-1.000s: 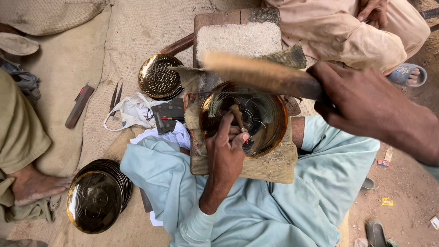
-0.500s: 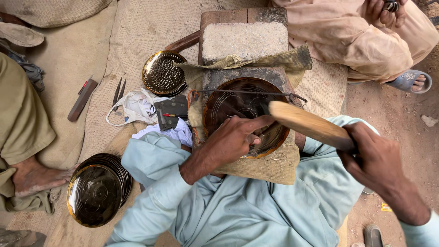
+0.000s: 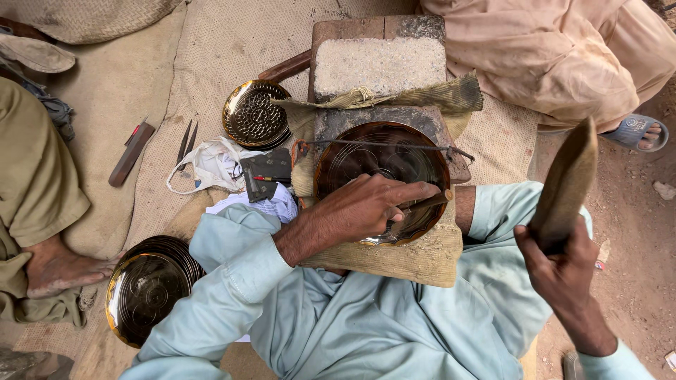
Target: The person sits on the ground and uses a hammer and chisel to create a decorative pattern on a brass plate. They repeatedly strike the chisel to form a honeycomb texture, then switch to a different chisel to carve concentric circles in the center.
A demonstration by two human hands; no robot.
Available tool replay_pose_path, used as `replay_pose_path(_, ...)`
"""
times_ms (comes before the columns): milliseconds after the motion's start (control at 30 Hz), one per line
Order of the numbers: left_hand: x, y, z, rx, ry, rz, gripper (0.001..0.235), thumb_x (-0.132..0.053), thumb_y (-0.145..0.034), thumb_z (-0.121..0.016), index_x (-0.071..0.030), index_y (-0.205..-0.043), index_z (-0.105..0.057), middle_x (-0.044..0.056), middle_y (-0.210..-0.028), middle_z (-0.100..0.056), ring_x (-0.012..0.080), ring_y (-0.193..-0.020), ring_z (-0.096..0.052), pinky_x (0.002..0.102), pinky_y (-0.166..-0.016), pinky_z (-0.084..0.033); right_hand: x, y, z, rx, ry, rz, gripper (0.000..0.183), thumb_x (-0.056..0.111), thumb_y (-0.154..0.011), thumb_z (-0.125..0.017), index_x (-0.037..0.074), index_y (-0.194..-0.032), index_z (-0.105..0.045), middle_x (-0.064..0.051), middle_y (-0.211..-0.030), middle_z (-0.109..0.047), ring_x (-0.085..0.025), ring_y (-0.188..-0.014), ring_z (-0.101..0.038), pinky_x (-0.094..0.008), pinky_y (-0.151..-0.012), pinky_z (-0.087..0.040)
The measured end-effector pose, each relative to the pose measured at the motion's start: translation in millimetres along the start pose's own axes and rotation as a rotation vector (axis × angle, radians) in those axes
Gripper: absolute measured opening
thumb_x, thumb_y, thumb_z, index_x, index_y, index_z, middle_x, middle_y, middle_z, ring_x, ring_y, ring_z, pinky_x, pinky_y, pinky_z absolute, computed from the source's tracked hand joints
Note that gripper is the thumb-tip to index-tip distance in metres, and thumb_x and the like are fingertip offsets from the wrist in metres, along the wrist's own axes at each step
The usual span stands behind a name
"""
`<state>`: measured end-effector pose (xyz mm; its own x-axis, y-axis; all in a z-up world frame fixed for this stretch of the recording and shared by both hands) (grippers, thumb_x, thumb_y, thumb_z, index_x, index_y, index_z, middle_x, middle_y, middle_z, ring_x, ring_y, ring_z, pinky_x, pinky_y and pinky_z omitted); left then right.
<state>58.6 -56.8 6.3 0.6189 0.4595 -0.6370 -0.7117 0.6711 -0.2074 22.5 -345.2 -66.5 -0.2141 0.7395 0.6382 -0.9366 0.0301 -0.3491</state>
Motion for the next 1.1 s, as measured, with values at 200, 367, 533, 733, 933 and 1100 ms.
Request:
replay_pose_path(200,-1.2,13.8,9.3,-0.099,0.1,0.123,0.059,0.004,-0.085,-0.069,-0.012,-0.14,-0.056,0.019,-0.11,-0.075,0.0361,-0.092,-0.075,0.042,-0.071,-0.061,34.4,-32.3,4.1,0.122,0.037,0.244,0.035,0.013,-0.089,-0.078,0.005,-0.12,-0.064,-0.01,-0.089,-0.071,-0.023,-0.07,-0.07,-0.037,-0.064,-0.056)
replay_pose_path(367,6.3,26.1,11.1,-0.19,0.159,0.267,0.056,0.003,-0.086,-0.069,-0.008,-0.139,-0.055,0.02,-0.098,-0.075,0.0358,-0.086,-0.076,0.046,-0.071,-0.058,64.2,-58.6,12.1,0.202,0.1,0.308,0.05,0.016,-0.085,-0.078,0.004,-0.131,-0.061,-0.013,-0.097,-0.07,-0.027,-0.079,-0.072,-0.037,-0.07,-0.058)
replay_pose_path(533,10.1,31.7,9.0,-0.213,0.156,0.294,0.056,0.003,-0.087,-0.069,-0.008,-0.139,-0.055,0.019,-0.095,-0.075,0.0377,-0.089,-0.075,0.047,-0.076,-0.057,87.3,-63.1,12.2,0.232,0.246,0.36,0.045,0.021,-0.087,-0.074,0.007,-0.128,-0.063,-0.01,-0.099,-0.071,-0.027,-0.079,-0.072,-0.04,-0.069,-0.057)
replay_pose_path(733,8.4,27.8,14.3,-0.2,0.138,0.195,0.054,0.0,-0.085,-0.073,-0.007,-0.136,-0.057,0.02,-0.106,-0.075,0.0385,-0.09,-0.075,0.046,-0.077,-0.058,60.6,-47.9,1.1,0.282,0.441,0.272,0.044,0.021,-0.088,-0.075,0.008,-0.129,-0.065,-0.01,-0.097,-0.073,-0.026,-0.073,-0.073,-0.039,-0.064,-0.057)
replay_pose_path(933,-0.2,3.8,13.7,0.095,0.102,0.084,0.057,-0.004,-0.085,-0.071,-0.016,-0.139,-0.057,0.014,-0.109,-0.076,0.037,-0.082,-0.075,0.047,-0.069,-0.057,27.8,-13.5,-15.1,0.115,0.144,0.227,0.047,0.016,-0.084,-0.077,0.005,-0.128,-0.064,-0.011,-0.102,-0.071,-0.025,-0.081,-0.071,-0.038,-0.076,-0.057)
replay_pose_path(1100,-8.1,-7.4,9.3,0.306,-0.017,0.107,0.058,-0.004,-0.088,-0.065,-0.025,-0.141,-0.054,0.012,-0.094,-0.075,0.036,-0.08,-0.073,0.05,-0.064,-0.055,-4.5,12.2,-20.2,-0.086,0.061,0.092,0.041,0.012,-0.091,-0.079,-0.001,-0.127,-0.064,-0.016,-0.097,-0.066,-0.025,-0.08,-0.062,-0.036,-0.071,-0.051)
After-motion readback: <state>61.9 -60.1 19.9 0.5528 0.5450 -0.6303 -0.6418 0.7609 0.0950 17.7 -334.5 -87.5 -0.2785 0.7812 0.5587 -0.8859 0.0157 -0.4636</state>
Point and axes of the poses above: each hand's wrist, its own y-axis away from the middle knuckle, its own z-axis out of the back of the hand, x = y × z, the point moved 8 cm from there along -y, towards the middle knuckle
